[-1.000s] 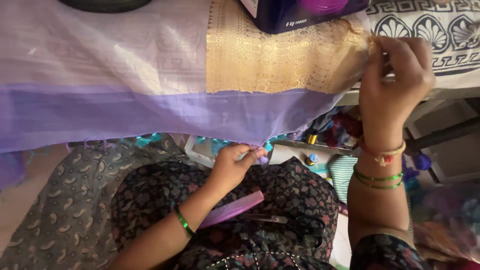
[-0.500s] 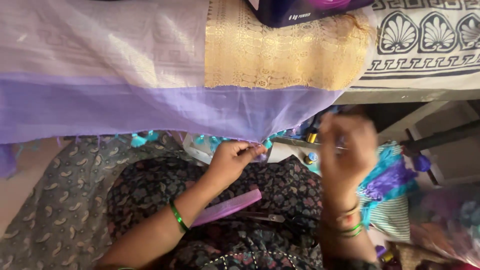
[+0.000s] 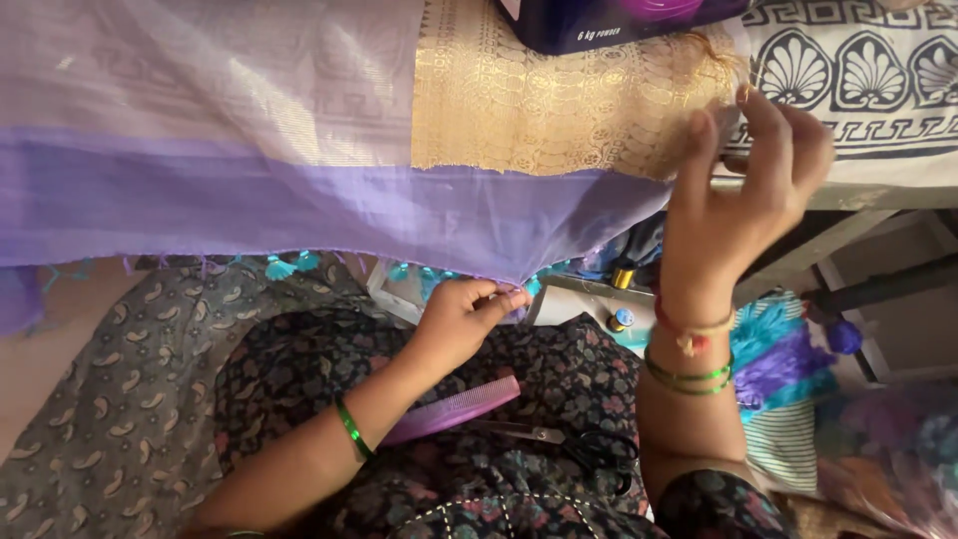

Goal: Tying and trimming decorative tassels on the edge of a purple fabric.

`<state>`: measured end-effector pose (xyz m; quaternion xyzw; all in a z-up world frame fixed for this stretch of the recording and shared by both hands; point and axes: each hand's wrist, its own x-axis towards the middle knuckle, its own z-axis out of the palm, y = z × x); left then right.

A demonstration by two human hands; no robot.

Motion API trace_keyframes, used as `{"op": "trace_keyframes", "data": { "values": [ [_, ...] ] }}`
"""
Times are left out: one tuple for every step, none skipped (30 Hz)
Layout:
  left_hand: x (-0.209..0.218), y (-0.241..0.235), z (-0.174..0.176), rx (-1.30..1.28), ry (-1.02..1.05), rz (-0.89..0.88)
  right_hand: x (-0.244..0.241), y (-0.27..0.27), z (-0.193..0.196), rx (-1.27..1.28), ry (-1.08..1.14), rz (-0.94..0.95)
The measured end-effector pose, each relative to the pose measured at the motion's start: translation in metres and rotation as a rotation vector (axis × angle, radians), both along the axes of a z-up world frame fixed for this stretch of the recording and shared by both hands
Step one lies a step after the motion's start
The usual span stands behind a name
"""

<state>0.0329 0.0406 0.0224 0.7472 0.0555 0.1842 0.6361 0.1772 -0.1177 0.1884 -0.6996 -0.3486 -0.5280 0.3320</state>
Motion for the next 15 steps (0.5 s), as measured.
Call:
{"op": "trace_keyframes", "data": {
  "values": [
    [0.0,0.0,0.002,0.002,-0.001,-0.001,0.005,0.004,0.0,0.002,-0.001,-0.001],
    [0.0,0.0,0.003,-0.005,-0.003,-0.002,0.01,0.008,0.0,0.003,0.015,-0.018],
    [-0.001,0.0,0.005,-0.015,-0.004,-0.004,0.014,0.011,0.0,0.002,0.032,-0.034],
    [-0.001,0.0,0.006,-0.014,-0.004,-0.006,0.023,0.009,-0.007,0.002,0.032,-0.036],
    [-0.001,0.0,0.006,-0.003,-0.014,0.0,0.033,0.008,-0.013,0.022,0.036,-0.06],
    [0.0,0.0,0.007,0.008,-0.023,0.006,0.042,0.007,-0.02,0.042,0.04,-0.084],
    [-0.001,-0.001,0.007,0.006,-0.023,0.006,0.04,0.007,-0.018,0.039,0.04,-0.084],
    [-0.002,-0.002,0.006,-0.001,-0.014,0.008,0.038,0.007,-0.016,0.043,0.018,-0.041],
    [-0.001,-0.001,0.006,-0.005,-0.007,0.01,0.037,0.009,-0.013,0.049,-0.006,0.002],
    [-0.001,-0.001,0.007,-0.005,-0.009,0.011,0.033,0.006,-0.016,0.048,-0.008,0.003],
    [-0.002,-0.001,0.008,0.002,0.007,0.014,0.029,0.003,-0.02,0.09,0.036,0.028],
    [-0.002,-0.001,0.009,0.008,0.024,0.016,0.025,0.001,-0.023,0.131,0.081,0.054],
    [-0.003,0.001,0.008,0.011,0.023,0.019,0.016,-0.002,-0.031,0.134,0.081,0.056],
    [-0.004,0.002,0.008,0.021,0.008,0.017,0.007,-0.005,-0.039,0.132,0.045,0.064],
    [-0.004,0.003,0.007,0.029,-0.008,0.015,-0.001,-0.008,-0.047,0.129,0.007,0.074]
  ]
}}
